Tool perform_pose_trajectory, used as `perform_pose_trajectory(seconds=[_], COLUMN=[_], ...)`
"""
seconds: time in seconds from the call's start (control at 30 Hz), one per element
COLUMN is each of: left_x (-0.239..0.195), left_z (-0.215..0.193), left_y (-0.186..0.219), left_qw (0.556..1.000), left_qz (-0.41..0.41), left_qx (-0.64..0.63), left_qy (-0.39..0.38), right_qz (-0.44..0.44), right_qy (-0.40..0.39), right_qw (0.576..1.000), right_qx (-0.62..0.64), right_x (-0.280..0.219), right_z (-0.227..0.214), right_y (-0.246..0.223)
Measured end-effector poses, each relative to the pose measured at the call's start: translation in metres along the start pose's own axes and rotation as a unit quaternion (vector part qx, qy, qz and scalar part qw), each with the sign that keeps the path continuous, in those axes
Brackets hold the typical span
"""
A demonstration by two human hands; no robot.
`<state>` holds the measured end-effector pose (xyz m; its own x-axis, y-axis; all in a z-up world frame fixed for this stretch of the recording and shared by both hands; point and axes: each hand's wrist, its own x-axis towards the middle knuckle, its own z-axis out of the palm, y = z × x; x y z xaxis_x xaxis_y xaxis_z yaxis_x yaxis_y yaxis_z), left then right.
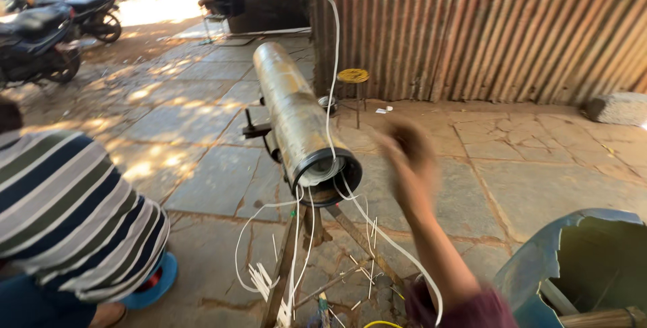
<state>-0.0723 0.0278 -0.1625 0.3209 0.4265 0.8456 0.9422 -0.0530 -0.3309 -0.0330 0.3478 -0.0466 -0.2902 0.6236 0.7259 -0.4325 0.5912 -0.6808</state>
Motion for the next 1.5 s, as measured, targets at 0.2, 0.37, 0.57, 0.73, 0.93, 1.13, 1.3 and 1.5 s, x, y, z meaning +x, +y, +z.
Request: perform_pose_trajectory(seconds=[0.2,0.37,0.57,0.73,0.93,1.13,1.3,1.5], left_x=[0.021,0.063,0.081,0.058,-0.004,-0.081,-0.085,0.006], left_z=[-0.013,-0.068,-0.086,-0.078,-0.054,-0.064,-0.076,-0.082], left_y=[0.023,0.035,0.044,0.038,0.025,-0.029,-0.030,-0.001], left_qw=[1.000,0.997,0.991,0.991,0.991,0.991,0.994,0.982], left_qz=[-0.009,-0.036,-0.119,-0.096,-0.077,-0.005,-0.048,-0.180], left_qx=[0.021,0.061,0.063,0.090,0.109,0.062,0.055,-0.028], left_qy=[0.007,-0.008,-0.022,-0.026,0.003,-0.120,-0.081,0.042], right_qz=[-0.074,-0.166,-0.146,-0.187,-0.250,-0.157,-0.068,-0.017], right_qy=[-0.021,-0.153,-0.199,-0.247,-0.257,-0.338,-0.404,-0.313], right_qw=[0.994,0.967,0.954,0.909,0.883,0.905,0.900,0.939], right_qx=[0.077,-0.117,-0.170,-0.280,-0.303,-0.206,-0.149,-0.138], right_x=[-0.161,-0.119,-0.078,-0.075,-0.064,-0.107,-0.172,-0.201], right_z=[-0.033,-0.004,0.046,0.060,0.043,-0.002,-0.026,-0.075], right_y=[-0.095,-0.158,-0.160,-0.165,-0.178,-0.175,-0.113,-0.037])
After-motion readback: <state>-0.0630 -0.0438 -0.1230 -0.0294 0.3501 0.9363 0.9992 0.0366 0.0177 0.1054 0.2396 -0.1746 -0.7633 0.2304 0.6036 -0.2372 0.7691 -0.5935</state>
